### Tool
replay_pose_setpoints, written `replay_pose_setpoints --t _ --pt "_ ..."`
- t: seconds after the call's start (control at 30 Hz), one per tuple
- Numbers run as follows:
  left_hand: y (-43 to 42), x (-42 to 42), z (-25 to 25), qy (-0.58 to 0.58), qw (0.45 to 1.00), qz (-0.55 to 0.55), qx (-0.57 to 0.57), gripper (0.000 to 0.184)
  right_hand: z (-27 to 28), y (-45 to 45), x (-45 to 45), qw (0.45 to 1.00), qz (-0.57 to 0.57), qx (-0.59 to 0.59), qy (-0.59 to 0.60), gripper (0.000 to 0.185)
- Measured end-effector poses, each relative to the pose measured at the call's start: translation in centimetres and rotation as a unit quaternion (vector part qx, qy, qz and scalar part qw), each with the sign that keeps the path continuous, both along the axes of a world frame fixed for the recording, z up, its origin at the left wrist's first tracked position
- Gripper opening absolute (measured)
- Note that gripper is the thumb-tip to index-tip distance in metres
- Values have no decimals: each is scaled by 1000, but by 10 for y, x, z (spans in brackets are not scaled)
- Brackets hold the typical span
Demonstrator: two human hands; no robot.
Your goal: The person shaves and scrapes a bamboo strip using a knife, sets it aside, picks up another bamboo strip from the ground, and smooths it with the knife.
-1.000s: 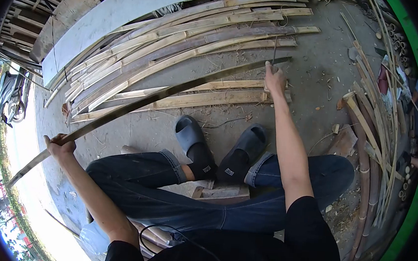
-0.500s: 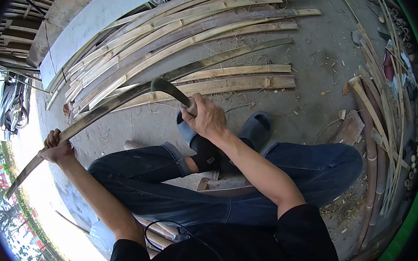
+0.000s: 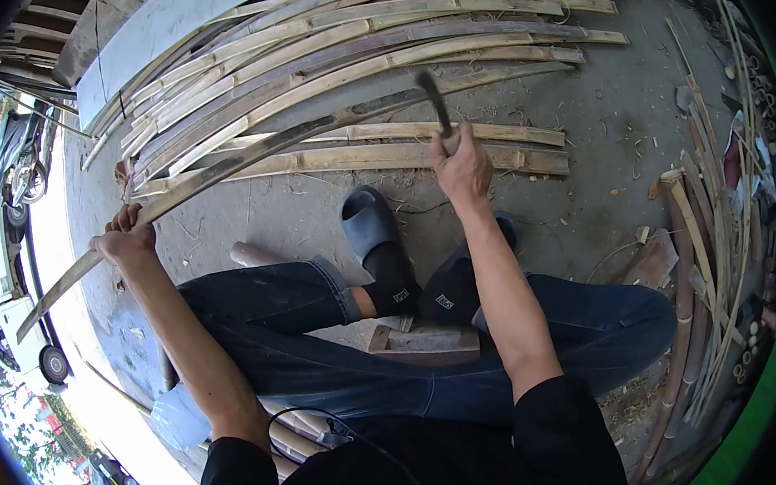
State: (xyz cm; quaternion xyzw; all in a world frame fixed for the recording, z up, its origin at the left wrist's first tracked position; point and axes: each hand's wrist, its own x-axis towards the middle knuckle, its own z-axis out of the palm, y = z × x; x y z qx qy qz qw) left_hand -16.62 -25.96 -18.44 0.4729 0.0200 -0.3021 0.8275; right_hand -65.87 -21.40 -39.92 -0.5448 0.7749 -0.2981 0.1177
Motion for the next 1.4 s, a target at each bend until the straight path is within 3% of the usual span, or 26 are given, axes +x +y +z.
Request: replay_pose_setpoints --t 0.03,0.07,0.1,0.13,0.23,0.3,0.4,0.43,0.5,0.6,0.67,0.73,0.8,0.9,0.93,1.03,1.07,1.2,1.33,1.4 --pt "10 -7 13 -32 999 9 8 61 10 -11 -26 972 -176 94 -126 55" --pt "22 -9 22 -65 998 19 17 61 -19 -18 -70 920 -328 96 -192 58" --pt "38 10 29 -47 999 -2 -27 63 -29 -10 -108 919 -360 110 -120 61" --pt "49 13 38 -41 999 8 -20 63 -37 6 -143 946 -293 133 -26 64" --pt "63 23 28 -42 998 -28 -41 62 -24 29 -187 956 -218 196 -29 67" --pt "53 0 34 -51 998 -14 -31 62 -17 30 -184 962 -266 69 3 57" --pt "47 -17 40 -40 998 -9 -40 61 54 23 -109 984 -158 -10 -81 45" --pt "46 -15 38 -39 998 -12 -43 60 46 18 -90 979 -108 -16 -175 36" --pt "46 -12 39 -42 998 -12 -39 60 96 24 -22 982 22 -20 -188 37" --pt "45 -11 36 -46 999 -9 -26 61 94 42 38 981 170 11 -90 45" --pt "48 -17 37 -29 1000 -7 -7 62 75 38 37 983 142 108 -45 50" --pt "50 -13 33 -39 999 2 -4 61 68 20 -7 976 9 200 -87 56" --pt "52 -7 27 -29 999 -3 -27 60 20 10 -85 977 -77 193 -40 58" --pt "48 -16 27 -36 998 -12 -49 59 53 24 -100 986 -66 151 17 57" --pt "50 -18 30 -54 998 -9 -41 59 67 33 -80 994 -29 106 10 56" --pt "51 -20 40 -68 997 -18 -38 59 125 63 5 974 139 160 -82 54" --pt "53 -16 42 -74 994 -48 -61 59 121 74 21 972 176 143 -64 43" --pt "56 -33 47 -70 996 -33 -45 59 66 48 -23 984 5 171 -51 48" --pt "57 -33 36 -55 998 -4 -34 60 87 48 -18 991 3 135 -14 45" --pt "55 -33 37 -45 998 -14 -43 60 115 57 11 992 41 83 -91 47"
